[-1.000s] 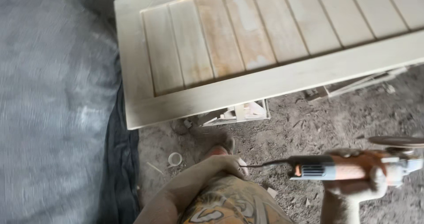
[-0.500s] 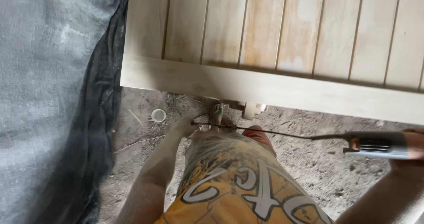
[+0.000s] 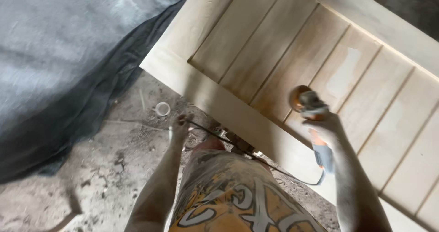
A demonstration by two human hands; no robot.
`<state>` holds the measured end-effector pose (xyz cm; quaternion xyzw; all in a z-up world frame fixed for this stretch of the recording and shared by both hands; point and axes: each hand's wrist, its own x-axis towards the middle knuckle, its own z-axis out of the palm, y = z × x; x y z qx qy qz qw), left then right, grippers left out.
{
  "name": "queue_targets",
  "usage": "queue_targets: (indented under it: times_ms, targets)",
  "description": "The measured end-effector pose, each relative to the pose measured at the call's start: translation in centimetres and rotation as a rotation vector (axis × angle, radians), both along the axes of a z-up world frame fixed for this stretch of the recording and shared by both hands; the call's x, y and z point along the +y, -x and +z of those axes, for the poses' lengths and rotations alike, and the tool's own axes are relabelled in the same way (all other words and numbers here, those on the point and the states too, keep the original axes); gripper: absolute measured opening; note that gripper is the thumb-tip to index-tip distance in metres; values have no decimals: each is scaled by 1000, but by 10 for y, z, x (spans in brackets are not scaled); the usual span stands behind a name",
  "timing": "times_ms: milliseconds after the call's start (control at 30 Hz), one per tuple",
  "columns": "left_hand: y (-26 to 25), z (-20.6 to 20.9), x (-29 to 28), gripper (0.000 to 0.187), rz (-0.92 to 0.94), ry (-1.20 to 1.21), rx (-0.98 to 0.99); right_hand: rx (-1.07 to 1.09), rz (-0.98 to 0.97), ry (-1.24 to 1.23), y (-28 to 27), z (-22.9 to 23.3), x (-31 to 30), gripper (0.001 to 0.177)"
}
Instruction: The person uses a power sander to smooth the surface and recessed panels of a large wooden door.
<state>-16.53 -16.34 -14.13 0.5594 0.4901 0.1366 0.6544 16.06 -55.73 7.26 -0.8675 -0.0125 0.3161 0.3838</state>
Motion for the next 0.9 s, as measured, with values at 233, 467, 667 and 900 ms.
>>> queue_targets:
  times_ms: [233, 467, 667, 900]
  targets:
    - [-26, -17, -63, 39, -48, 302, 24, -56, 450, 348, -16, -39, 86, 53]
    - [-37, -5, -22, 50, 616, 474, 263, 35, 478, 407, -9, -54, 115, 57]
    - [-75, -57, 39, 73, 759, 560, 50, 43, 390, 283, 5, -55, 140, 51]
    - [-155, -90, 77, 79, 694, 228, 566, 173, 375, 374, 5, -26, 195, 47]
